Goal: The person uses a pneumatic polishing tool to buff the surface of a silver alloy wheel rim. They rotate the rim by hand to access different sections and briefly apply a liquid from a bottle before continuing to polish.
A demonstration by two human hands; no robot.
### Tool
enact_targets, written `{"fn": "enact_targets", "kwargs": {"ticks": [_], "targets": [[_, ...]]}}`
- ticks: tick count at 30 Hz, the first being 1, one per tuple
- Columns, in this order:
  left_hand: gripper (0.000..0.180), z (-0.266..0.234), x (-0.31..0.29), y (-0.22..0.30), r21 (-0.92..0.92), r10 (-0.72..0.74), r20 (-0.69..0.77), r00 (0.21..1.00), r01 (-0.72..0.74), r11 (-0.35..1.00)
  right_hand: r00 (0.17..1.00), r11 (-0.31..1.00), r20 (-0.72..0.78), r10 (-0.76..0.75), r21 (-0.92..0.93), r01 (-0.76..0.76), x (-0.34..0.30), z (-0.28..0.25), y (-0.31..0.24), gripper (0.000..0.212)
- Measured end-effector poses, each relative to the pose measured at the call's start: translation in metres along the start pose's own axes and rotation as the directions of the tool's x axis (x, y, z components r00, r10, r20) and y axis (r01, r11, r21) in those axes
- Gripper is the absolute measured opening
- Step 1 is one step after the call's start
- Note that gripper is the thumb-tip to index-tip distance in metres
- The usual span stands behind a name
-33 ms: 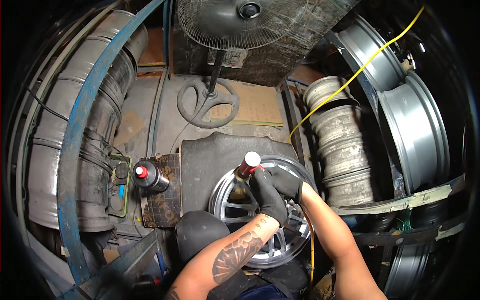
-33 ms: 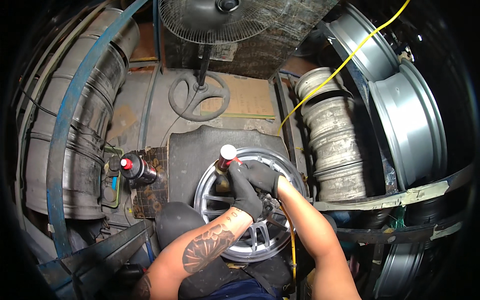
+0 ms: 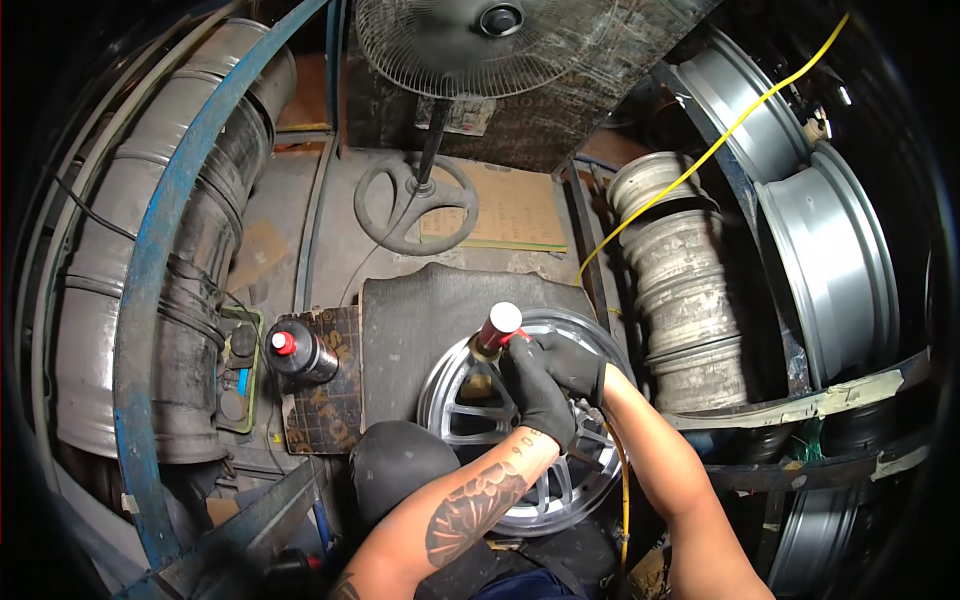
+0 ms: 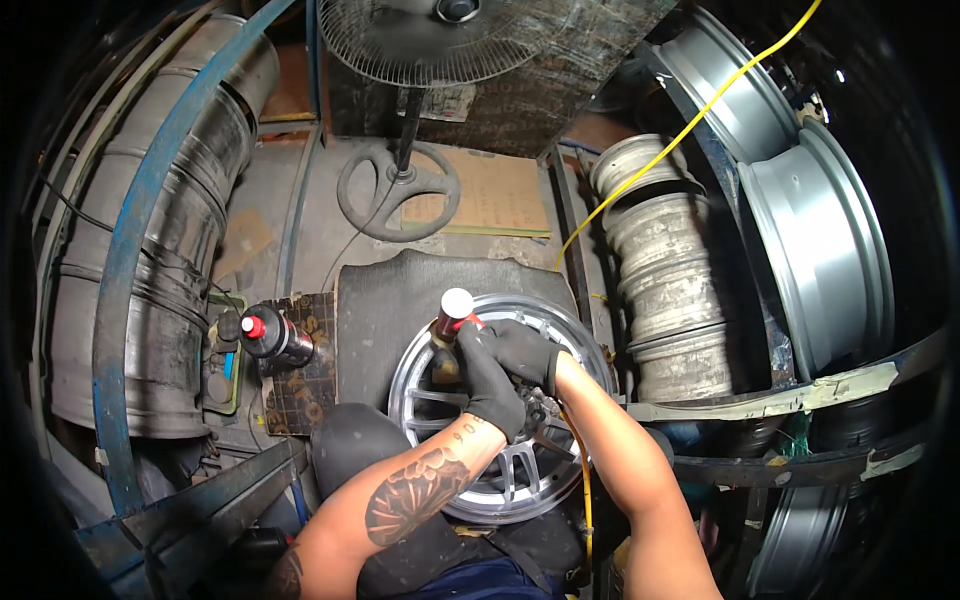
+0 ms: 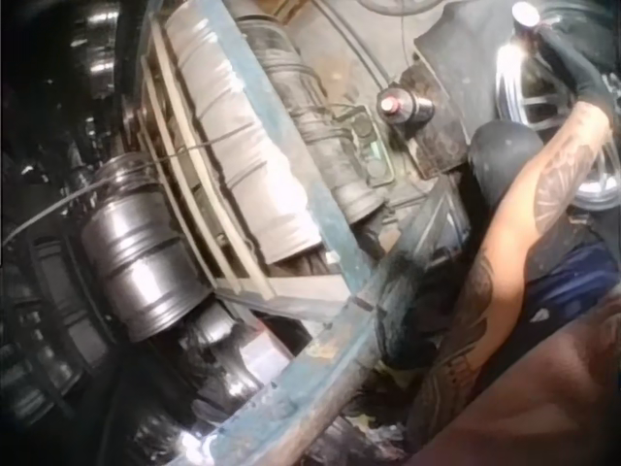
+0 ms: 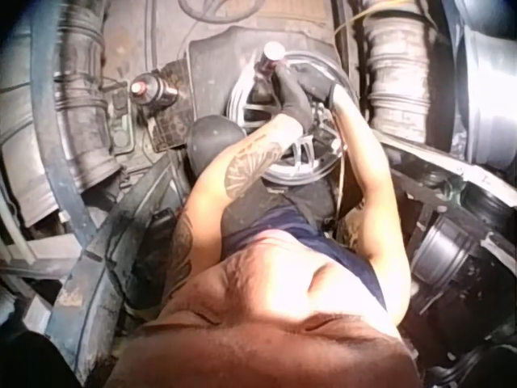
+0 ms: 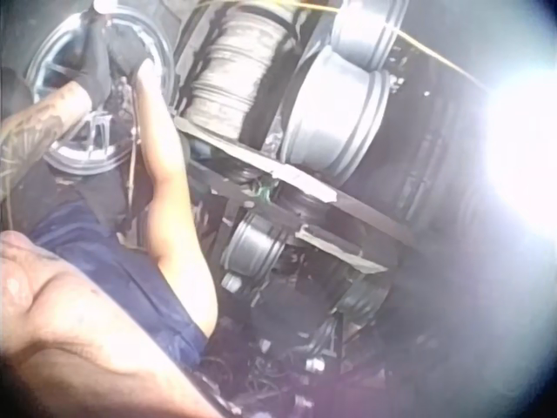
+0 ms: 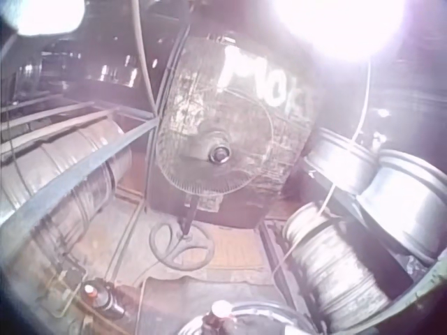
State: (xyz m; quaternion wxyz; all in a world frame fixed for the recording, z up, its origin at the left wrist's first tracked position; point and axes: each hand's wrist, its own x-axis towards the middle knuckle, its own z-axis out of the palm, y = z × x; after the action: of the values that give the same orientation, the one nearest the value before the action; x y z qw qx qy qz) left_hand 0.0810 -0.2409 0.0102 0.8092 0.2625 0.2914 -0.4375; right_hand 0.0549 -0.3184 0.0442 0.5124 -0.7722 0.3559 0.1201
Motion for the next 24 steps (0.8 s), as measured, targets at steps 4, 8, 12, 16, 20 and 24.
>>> {"fn": "enact_targets", "kwargs": {"ticks": [4,8,12,16,20,24], "targets": [[0.031,0.000,-0.003,0.001,0.021,-0.015,-0.010,1.000,0.015,1.000,0.998,0.995,-0.054,0.039,-0.085,-0.043,-0.002,0.001,0.003,0.050],[0.031,-0.002,-0.009,0.000,0.048,-0.035,-0.014,0.999,0.035,0.998,1.000,0.998,0.013,0.018,-0.066,-0.018,-0.001,-0.004,0.006,0.053],[0.033,-0.003,-0.012,-0.002,0.067,-0.037,-0.016,0.999,0.038,0.997,0.998,0.996,-0.030,0.047,-0.077,-0.049,-0.007,0.003,0.003,0.051],[0.034,-0.002,-0.024,0.006,0.123,-0.062,-0.012,0.998,0.063,0.990,1.000,1.000,0.020,-0.007,0.021,0.007,-0.014,0.003,0.008,0.048],[0.036,-0.013,-0.026,0.011,0.205,-0.103,0.031,0.994,0.095,0.974,0.996,0.978,-0.072,-0.052,0.198,0.065,-0.024,0.021,0.016,0.045],[0.046,-0.039,-0.010,0.018,0.287,-0.086,0.113,0.990,0.050,0.957,0.971,0.969,-0.196,-0.135,0.178,0.171,-0.010,0.044,0.035,0.045]]}}
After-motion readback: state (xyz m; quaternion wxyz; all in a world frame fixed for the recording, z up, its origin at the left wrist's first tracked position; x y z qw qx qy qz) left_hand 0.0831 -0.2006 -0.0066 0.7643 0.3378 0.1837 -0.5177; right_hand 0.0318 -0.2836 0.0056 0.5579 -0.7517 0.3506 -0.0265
